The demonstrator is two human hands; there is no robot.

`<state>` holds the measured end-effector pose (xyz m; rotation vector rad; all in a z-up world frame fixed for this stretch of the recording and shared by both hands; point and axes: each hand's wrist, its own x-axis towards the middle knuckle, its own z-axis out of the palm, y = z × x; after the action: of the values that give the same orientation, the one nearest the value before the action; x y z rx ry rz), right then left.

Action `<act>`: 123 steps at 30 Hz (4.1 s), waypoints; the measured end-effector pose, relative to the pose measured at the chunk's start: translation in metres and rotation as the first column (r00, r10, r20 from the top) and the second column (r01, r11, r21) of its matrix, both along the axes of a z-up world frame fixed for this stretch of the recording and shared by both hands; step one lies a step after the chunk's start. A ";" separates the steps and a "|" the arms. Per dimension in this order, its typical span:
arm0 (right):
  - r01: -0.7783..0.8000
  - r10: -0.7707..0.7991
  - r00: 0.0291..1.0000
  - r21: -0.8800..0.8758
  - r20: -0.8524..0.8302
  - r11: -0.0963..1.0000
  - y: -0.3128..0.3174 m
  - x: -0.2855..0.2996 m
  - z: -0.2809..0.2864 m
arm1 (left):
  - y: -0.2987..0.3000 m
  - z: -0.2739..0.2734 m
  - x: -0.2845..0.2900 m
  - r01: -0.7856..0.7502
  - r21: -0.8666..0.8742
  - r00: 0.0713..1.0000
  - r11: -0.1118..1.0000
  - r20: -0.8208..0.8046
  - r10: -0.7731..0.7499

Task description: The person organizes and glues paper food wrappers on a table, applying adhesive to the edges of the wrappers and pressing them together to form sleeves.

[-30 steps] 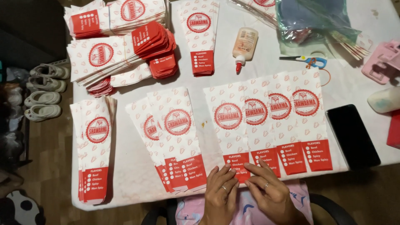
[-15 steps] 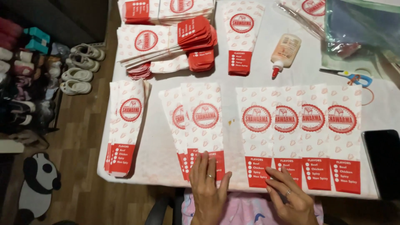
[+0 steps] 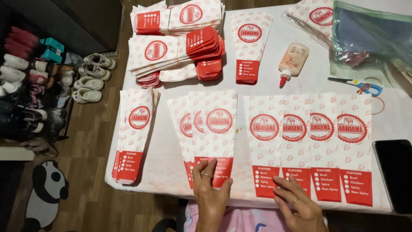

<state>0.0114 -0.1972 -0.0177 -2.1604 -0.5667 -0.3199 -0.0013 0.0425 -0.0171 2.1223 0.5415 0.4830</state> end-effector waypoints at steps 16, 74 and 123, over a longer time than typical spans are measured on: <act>0.054 0.031 0.920 0.206 -0.390 0.977 0.037 0.018 0.026 | -0.021 0.028 0.005 0.158 -0.606 0.987 0.780 0.101 -0.121; 0.097 -0.126 0.923 -0.097 -0.363 0.991 0.066 0.030 0.010 | 0.013 0.044 -0.014 0.626 0.305 0.662 0.717 0.279 -0.696; -0.199 0.199 0.980 0.036 0.012 0.979 0.073 0.014 0.029 | -0.006 0.020 -0.009 0.495 0.103 0.807 0.863 0.315 -0.500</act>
<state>0.0258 -0.1244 0.0115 -2.0478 -0.7690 -0.2281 -0.0106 0.0368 0.0029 2.0322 -0.2205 0.5232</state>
